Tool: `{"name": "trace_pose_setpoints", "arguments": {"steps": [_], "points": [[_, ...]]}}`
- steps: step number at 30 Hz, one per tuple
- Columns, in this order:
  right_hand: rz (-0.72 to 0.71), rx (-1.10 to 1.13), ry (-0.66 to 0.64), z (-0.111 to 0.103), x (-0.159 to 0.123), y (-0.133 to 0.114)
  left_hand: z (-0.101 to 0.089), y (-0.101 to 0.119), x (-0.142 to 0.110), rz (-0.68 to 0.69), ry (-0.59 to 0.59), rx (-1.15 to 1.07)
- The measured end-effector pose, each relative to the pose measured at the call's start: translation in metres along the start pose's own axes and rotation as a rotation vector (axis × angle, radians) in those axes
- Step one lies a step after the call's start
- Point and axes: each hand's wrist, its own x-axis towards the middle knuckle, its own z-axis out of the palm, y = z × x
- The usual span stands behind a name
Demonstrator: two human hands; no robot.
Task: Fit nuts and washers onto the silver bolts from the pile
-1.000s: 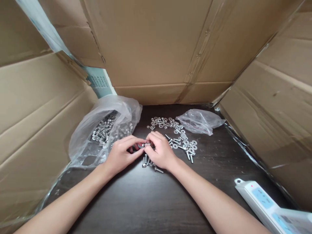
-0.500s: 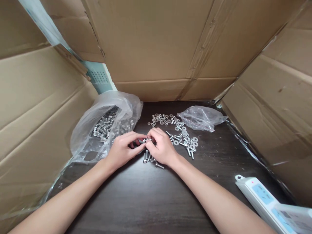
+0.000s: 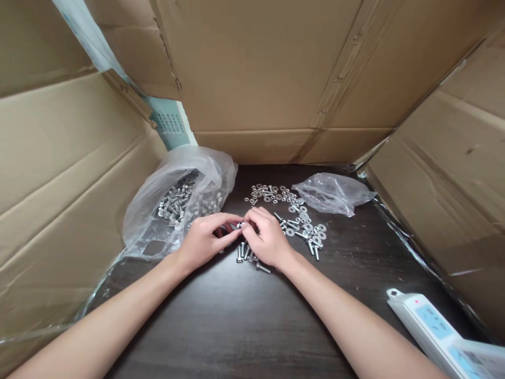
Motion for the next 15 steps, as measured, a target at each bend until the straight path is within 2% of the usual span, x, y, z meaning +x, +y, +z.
{"name": "trace_pose_setpoints", "arguments": {"steps": [3,8,15], "points": [[0.002,-0.026,-0.023,-0.0009,0.0001,-0.0014,-0.0012,0.0002,0.0006,-0.002,0.01,0.011],[0.024,0.037,0.034,-0.0045,-0.0011,-0.0045,-0.0019,0.0001,0.0014,-0.019,0.024,0.024],[-0.005,0.011,-0.01,-0.0032,-0.0023,-0.0015,-0.0018,0.0,0.001,0.0,0.018,0.034]]}}
